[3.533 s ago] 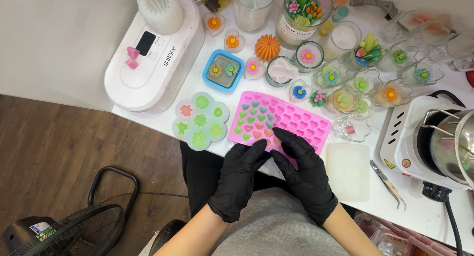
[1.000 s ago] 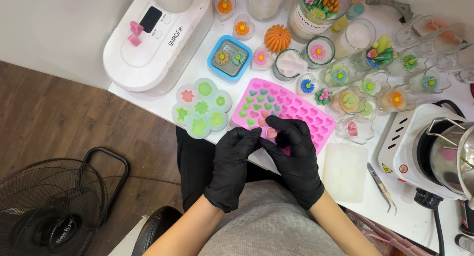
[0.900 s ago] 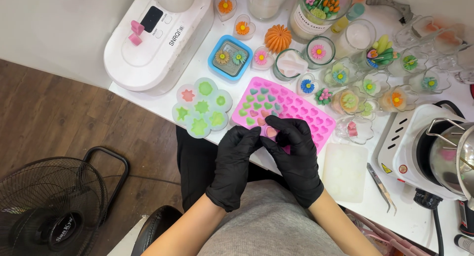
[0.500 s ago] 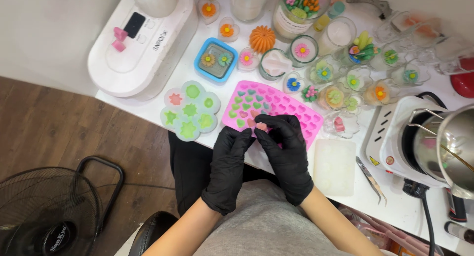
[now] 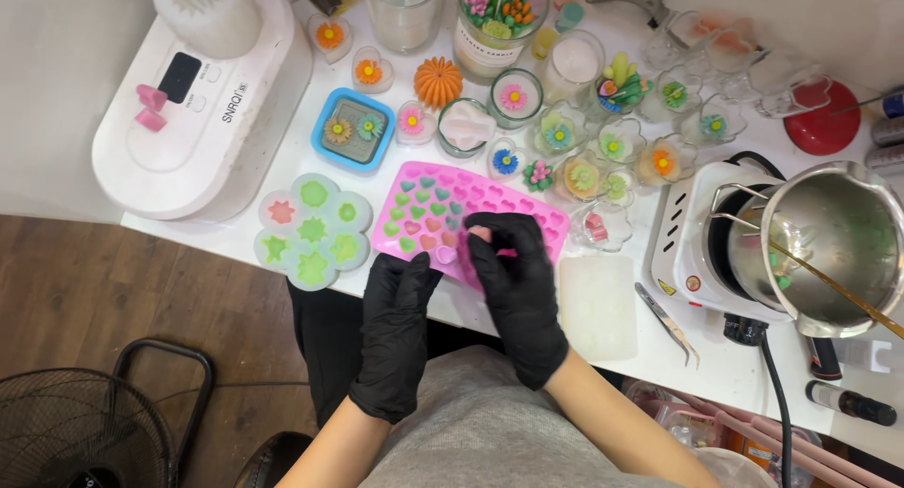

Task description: The recorder is removing small colorful wax shapes from silicone molds and organizing them at a candle-making station.

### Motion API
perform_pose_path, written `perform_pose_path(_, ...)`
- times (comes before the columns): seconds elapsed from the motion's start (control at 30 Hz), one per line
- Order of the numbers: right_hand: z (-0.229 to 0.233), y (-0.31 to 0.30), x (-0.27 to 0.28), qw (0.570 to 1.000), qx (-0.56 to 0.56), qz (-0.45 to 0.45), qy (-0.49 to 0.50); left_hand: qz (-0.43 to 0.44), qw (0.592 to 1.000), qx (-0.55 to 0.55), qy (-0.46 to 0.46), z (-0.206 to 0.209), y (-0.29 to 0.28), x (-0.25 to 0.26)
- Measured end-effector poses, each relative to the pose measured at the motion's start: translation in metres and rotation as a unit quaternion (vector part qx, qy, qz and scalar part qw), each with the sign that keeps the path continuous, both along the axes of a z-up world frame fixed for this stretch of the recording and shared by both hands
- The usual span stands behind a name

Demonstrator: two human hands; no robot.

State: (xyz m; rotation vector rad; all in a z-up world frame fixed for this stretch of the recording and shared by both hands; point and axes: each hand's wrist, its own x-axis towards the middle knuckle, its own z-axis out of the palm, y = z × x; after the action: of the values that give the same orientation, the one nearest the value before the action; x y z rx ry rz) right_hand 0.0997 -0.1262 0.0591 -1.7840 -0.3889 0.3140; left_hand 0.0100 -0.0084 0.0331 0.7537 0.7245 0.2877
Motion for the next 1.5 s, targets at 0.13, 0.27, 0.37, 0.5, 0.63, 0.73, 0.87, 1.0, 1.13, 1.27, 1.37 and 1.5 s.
perform_pose_path(0.13, 0.017, -0.043, 0.023, 0.974, -0.072, -0.131, -0.171, 0.030, 0.998, -0.006, -0.051, -0.033, 0.001, -0.010)
perform_pose_path(0.27, 0.030, -0.080, 0.038, 0.926, -0.224, -0.166, -0.253, 0.021, 0.998, 0.041, 0.043, -0.019, 0.005, -0.009)
perform_pose_path(0.37, 0.036, -0.073, 0.030, 0.917, -0.257, -0.126, -0.277, 0.020, 0.999, 0.032, 0.009, -0.035, 0.005, -0.011)
perform_pose_path(0.5, 0.028, -0.048, 0.008, 0.940, -0.197, -0.069, -0.269, 0.007, 1.000, 0.019, -0.011, -0.040, 0.008, -0.013)
perform_pose_path(0.63, 0.016, -0.016, -0.001, 0.983, -0.143, 0.061, -0.095, 0.000, 1.000, -0.005, -0.006, -0.047, 0.007, -0.015)
perform_pose_path(0.73, 0.010, -0.002, 0.001, 0.986, -0.140, 0.080, -0.044, -0.004, 1.000, -0.018, -0.013, -0.038, 0.009, -0.016)
perform_pose_path(0.87, 0.000, 0.001, 0.004, 0.985, -0.149, 0.073, -0.043, -0.019, 0.998, -0.056, -0.028, -0.031, 0.011, -0.016)
perform_pose_path(1.0, -0.007, -0.002, 0.007, 0.992, -0.100, 0.074, -0.012, -0.026, 0.999, -0.037, -0.029, -0.028, 0.010, -0.015)
perform_pose_path(1.13, -0.014, -0.005, 0.012, 0.990, -0.077, 0.073, 0.091, -0.022, 0.999, -0.020, -0.029, -0.031, 0.007, -0.016)
perform_pose_path(1.27, -0.026, -0.013, 0.016, 0.973, 0.022, 0.076, 0.217, -0.020, 0.999, -0.018, -0.029, -0.031, 0.006, -0.016)
perform_pose_path(1.37, -0.023, -0.018, 0.017, 0.972, 0.018, 0.082, 0.221, -0.021, 0.999, -0.012, -0.036, -0.034, 0.007, -0.017)
perform_pose_path(1.5, 0.001, -0.060, 0.033, 0.986, 0.027, 0.040, 0.159, -0.017, 0.999, -0.031, -0.027, -0.033, 0.010, -0.013)
